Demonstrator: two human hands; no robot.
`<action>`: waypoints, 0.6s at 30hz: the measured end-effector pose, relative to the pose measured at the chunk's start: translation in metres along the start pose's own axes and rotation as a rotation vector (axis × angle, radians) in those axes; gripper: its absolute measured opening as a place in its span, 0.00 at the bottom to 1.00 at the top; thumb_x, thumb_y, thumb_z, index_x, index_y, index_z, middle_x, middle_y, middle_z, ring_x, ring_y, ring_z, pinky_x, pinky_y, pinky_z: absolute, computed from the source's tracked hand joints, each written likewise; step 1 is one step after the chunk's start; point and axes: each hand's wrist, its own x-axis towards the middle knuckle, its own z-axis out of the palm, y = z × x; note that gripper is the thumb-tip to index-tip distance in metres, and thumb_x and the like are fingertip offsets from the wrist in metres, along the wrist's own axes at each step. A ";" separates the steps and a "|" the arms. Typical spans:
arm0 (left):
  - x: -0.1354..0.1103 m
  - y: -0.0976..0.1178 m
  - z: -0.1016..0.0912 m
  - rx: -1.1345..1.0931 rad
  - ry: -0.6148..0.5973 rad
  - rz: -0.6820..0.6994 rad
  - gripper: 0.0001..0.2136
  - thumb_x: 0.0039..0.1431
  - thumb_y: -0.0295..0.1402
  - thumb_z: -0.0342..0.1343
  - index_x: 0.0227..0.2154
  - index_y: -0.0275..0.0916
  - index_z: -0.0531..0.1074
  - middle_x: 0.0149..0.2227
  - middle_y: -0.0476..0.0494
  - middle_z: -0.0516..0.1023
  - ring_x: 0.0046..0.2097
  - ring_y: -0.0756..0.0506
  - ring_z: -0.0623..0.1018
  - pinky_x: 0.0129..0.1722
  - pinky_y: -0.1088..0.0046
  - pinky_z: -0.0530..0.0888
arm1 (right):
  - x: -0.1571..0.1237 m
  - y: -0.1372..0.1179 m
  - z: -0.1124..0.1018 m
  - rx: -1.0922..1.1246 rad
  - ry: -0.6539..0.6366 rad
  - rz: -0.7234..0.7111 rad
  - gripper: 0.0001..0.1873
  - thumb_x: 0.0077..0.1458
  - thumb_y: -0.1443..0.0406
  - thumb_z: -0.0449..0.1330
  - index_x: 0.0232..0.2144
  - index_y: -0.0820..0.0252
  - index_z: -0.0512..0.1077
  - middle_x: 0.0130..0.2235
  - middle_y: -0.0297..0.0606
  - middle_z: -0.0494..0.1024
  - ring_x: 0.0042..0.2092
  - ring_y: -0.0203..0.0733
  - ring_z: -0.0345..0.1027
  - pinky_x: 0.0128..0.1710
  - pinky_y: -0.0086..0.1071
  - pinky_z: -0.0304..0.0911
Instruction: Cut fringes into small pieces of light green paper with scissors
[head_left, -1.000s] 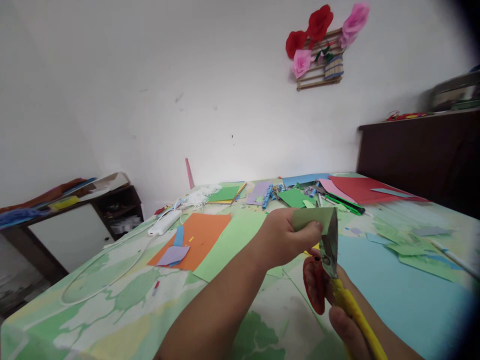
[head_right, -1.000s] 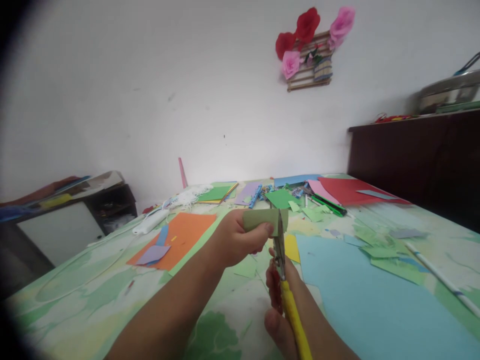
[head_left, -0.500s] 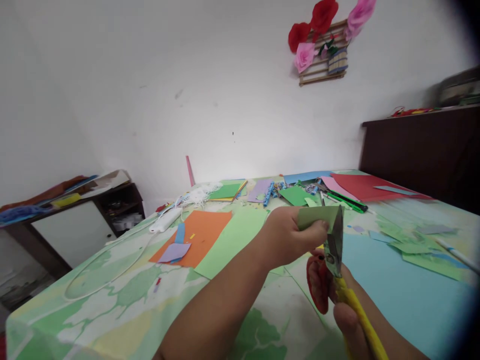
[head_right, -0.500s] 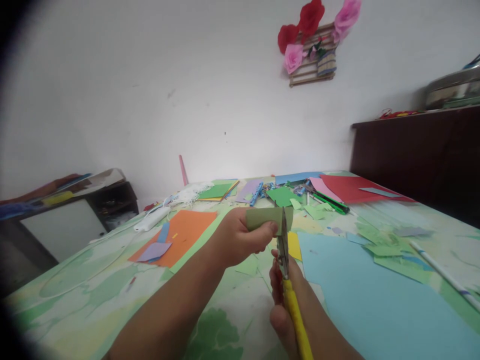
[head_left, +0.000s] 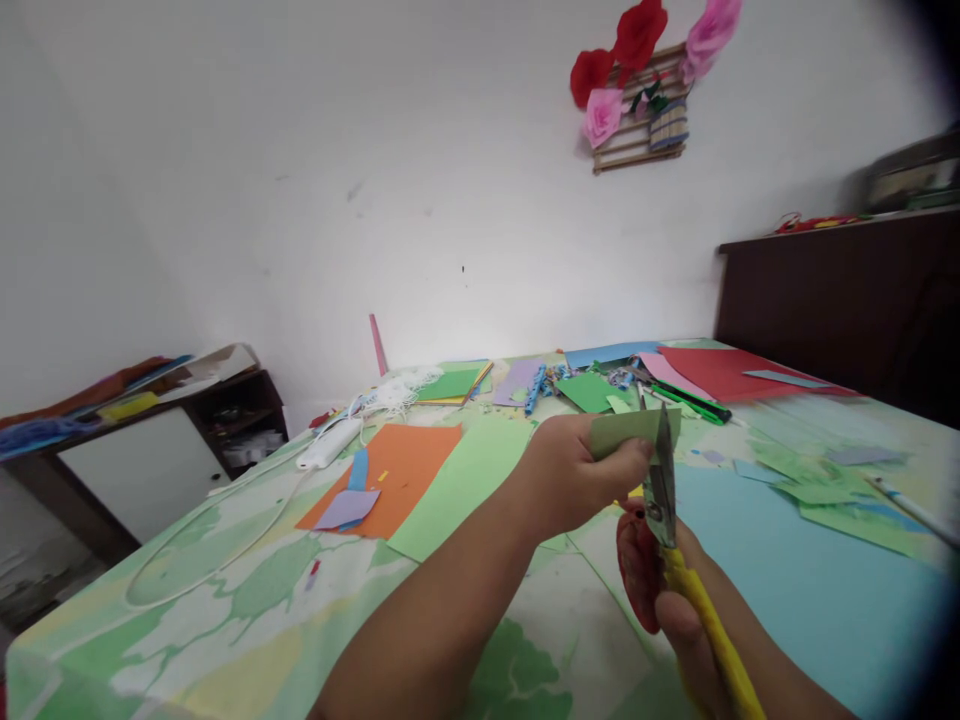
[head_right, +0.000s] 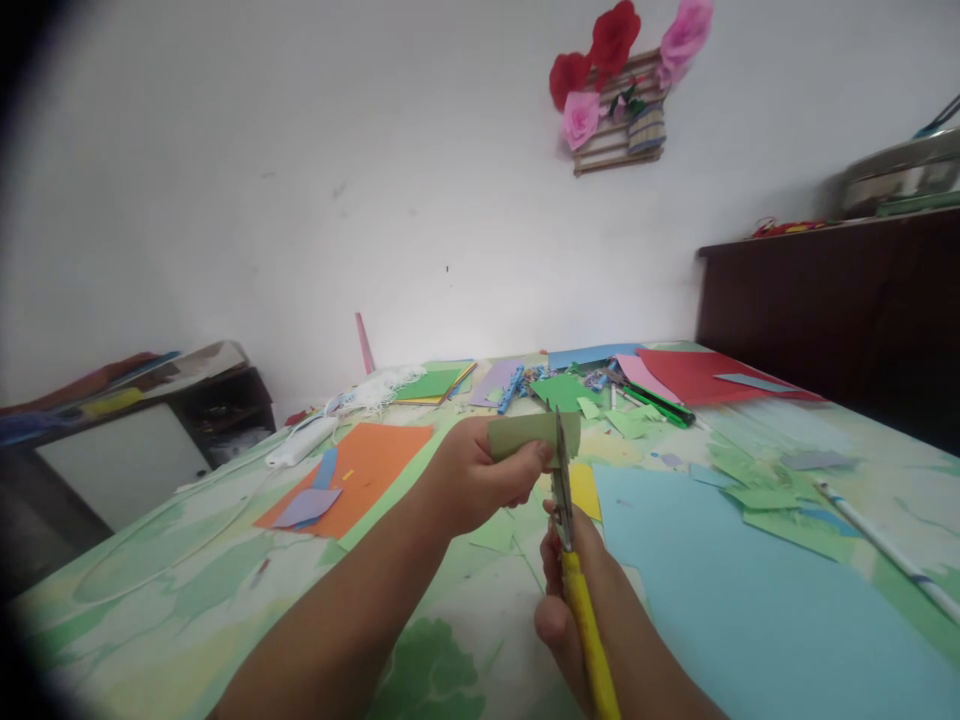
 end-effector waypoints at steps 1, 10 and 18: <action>0.000 0.000 0.000 0.001 0.001 -0.005 0.13 0.50 0.35 0.51 0.14 0.37 0.59 0.15 0.55 0.58 0.19 0.55 0.60 0.19 0.77 0.56 | 0.000 -0.002 0.000 0.005 -0.007 0.011 0.38 0.48 0.34 0.41 0.54 0.46 0.49 0.31 0.31 0.57 0.18 0.28 0.48 0.14 0.26 0.50; 0.000 0.006 -0.001 0.113 0.025 0.034 0.12 0.50 0.32 0.49 0.14 0.38 0.58 0.15 0.55 0.56 0.20 0.54 0.58 0.20 0.77 0.55 | -0.002 -0.012 -0.006 -0.071 -0.082 -0.022 0.35 0.54 0.39 0.43 0.56 0.50 0.49 0.36 0.36 0.60 0.25 0.32 0.53 0.22 0.28 0.53; -0.002 0.007 0.000 0.129 0.002 0.104 0.14 0.50 0.31 0.49 0.14 0.38 0.51 0.16 0.56 0.51 0.20 0.55 0.54 0.19 0.78 0.55 | 0.003 -0.035 -0.017 -0.280 -0.216 -0.082 0.34 0.55 0.40 0.42 0.57 0.49 0.47 0.38 0.38 0.62 0.30 0.37 0.58 0.33 0.34 0.63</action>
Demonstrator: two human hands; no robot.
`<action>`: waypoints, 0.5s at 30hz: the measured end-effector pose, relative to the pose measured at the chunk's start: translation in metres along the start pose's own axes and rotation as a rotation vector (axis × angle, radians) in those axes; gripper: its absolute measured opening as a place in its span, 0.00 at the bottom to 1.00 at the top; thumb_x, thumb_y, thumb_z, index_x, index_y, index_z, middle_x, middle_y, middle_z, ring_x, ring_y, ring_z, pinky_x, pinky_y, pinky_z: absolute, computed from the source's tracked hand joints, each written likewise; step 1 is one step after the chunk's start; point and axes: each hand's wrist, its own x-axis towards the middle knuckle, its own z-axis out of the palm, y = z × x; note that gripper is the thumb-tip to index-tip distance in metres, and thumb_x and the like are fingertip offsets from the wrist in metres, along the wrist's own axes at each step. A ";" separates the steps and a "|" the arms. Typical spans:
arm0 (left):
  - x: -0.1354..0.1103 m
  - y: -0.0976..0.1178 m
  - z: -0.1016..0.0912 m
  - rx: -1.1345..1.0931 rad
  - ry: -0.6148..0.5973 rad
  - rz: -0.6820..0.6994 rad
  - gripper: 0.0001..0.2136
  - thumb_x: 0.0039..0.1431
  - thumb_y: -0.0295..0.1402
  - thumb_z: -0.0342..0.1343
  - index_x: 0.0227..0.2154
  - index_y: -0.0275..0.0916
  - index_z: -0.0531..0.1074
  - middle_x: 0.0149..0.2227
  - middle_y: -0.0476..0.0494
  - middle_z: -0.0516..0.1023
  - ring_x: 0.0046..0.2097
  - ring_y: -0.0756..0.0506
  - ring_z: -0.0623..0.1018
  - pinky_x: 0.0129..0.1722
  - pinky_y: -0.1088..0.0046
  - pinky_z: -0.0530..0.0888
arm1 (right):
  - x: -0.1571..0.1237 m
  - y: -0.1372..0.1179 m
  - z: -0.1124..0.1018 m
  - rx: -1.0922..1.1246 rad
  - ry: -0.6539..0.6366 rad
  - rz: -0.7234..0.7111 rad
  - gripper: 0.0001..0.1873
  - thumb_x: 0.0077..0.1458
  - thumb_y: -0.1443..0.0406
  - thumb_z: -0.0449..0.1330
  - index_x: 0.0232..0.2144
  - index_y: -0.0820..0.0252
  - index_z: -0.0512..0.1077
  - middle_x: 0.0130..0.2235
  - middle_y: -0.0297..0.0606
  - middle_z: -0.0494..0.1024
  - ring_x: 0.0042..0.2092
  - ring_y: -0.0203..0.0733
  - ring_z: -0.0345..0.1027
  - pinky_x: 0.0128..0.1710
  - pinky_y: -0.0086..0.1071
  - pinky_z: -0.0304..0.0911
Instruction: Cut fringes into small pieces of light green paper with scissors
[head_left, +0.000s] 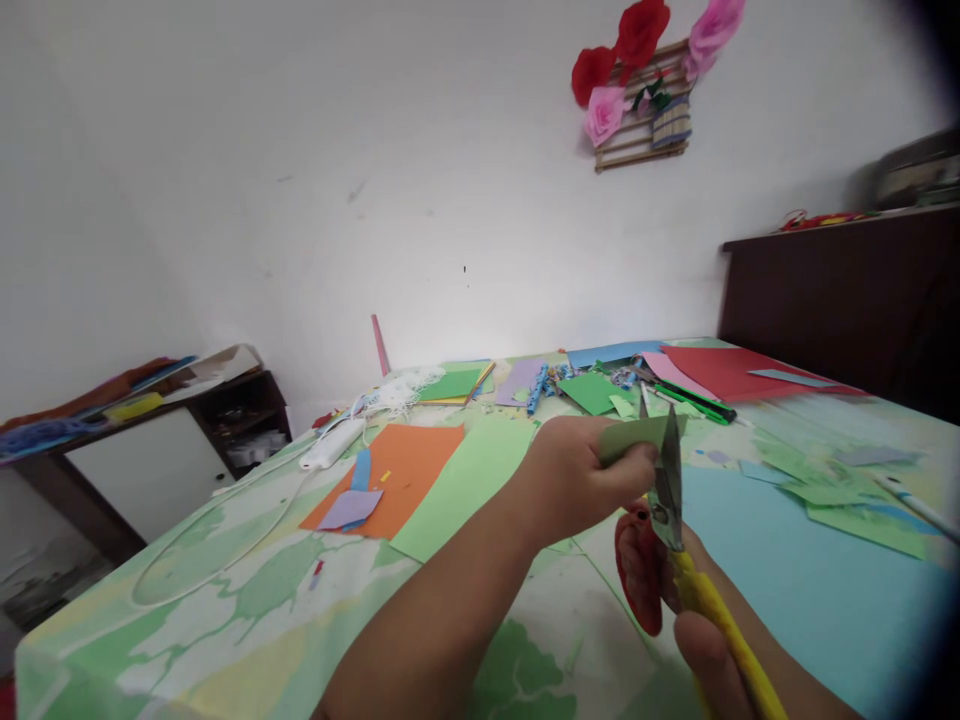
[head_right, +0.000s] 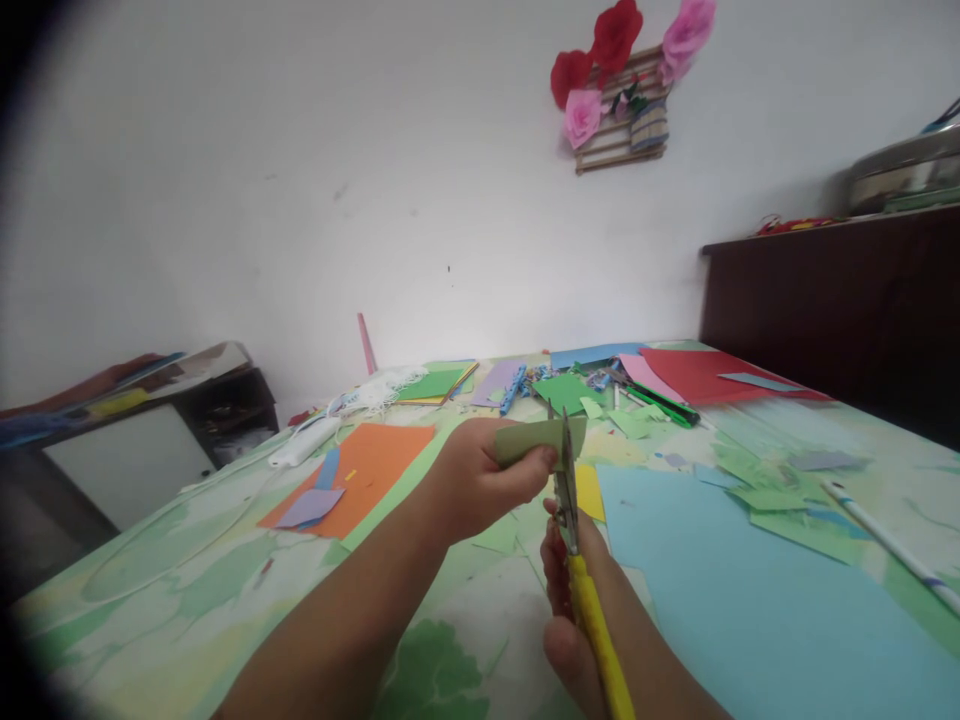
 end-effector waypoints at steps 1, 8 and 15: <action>0.000 0.000 0.000 -0.006 -0.002 -0.001 0.14 0.50 0.31 0.49 0.14 0.38 0.52 0.16 0.56 0.52 0.20 0.55 0.55 0.19 0.78 0.55 | 0.001 -0.003 -0.002 -0.069 -0.021 -0.001 0.33 0.56 0.41 0.41 0.57 0.50 0.46 0.38 0.39 0.62 0.31 0.39 0.58 0.35 0.35 0.64; 0.000 0.002 -0.001 0.001 0.042 -0.032 0.14 0.50 0.31 0.48 0.13 0.38 0.54 0.15 0.56 0.53 0.20 0.55 0.57 0.20 0.77 0.55 | 0.004 -0.007 -0.010 -0.107 -0.095 -0.011 0.30 0.56 0.44 0.46 0.54 0.51 0.49 0.36 0.37 0.63 0.33 0.41 0.61 0.29 0.33 0.66; -0.001 0.003 -0.002 0.062 0.024 -0.006 0.12 0.49 0.30 0.49 0.13 0.38 0.56 0.16 0.55 0.53 0.20 0.55 0.56 0.20 0.76 0.55 | 0.006 -0.017 -0.014 -0.164 -0.123 -0.057 0.18 0.58 0.47 0.45 0.35 0.53 0.60 0.38 0.39 0.65 0.34 0.41 0.62 0.31 0.34 0.66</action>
